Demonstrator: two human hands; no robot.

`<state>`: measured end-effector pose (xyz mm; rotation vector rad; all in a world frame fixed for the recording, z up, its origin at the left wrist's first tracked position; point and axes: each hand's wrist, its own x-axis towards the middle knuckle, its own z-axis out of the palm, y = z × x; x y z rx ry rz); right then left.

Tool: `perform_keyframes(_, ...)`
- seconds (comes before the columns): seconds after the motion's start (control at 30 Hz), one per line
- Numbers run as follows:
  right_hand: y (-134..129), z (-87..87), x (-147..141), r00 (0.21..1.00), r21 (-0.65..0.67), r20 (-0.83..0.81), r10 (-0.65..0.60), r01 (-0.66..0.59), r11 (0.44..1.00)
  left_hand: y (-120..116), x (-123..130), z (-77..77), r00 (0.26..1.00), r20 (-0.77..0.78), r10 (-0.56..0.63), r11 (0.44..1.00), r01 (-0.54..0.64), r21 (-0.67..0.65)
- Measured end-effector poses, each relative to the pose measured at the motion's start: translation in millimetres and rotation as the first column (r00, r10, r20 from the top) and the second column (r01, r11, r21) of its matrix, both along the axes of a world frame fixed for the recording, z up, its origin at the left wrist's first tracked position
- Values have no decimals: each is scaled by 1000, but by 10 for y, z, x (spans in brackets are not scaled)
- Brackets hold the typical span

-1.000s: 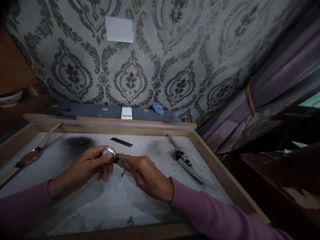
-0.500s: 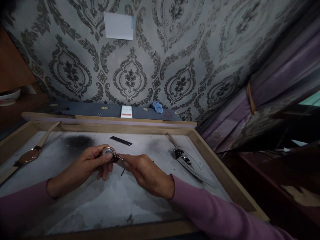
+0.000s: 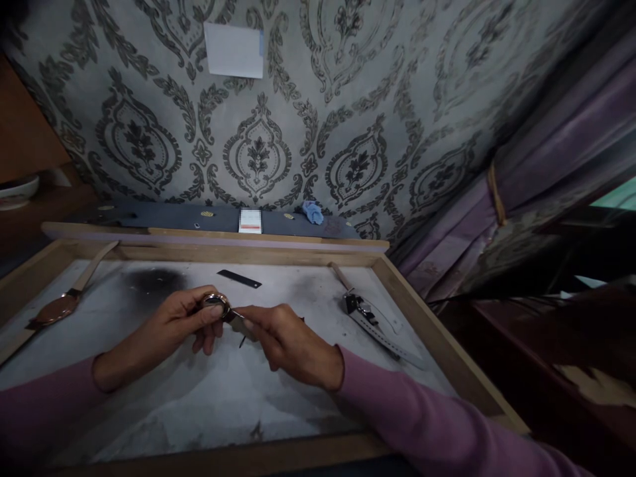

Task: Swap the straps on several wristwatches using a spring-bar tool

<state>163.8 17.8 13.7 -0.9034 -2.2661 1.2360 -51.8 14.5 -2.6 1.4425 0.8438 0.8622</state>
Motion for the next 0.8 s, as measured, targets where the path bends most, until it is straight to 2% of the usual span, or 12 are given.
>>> perform_keyframes(0.13, 2, -26, -4, 999, -168, -52, -16, 7, 986, -2, -12, 16, 999, -39, -3, 999, 5, 42)
perform_keyframes(0.23, 16, -62, 1, 998, -239, -70, -2, -15, 971, 12, -20, 17, 998, -58, -21, 998, 24, 52)
perform_keyframes(0.43, 9, -117, 11, 999, -136, -34, 6, -10, 991, 48, -28, 13, 994, -52, -92, 995, 90, -36)
perform_keyframes(0.63, -18, -74, 12, 996, -86, 54, 73, -68, 994, 12, -18, 57, 980, -42, -194, 971, 185, -149)
perform_keyframes(0.8, -19, -84, 23, 993, -82, 46, 109, -105, 991, 4, 10, 26, 984, -34, -174, 975, 168, -147)
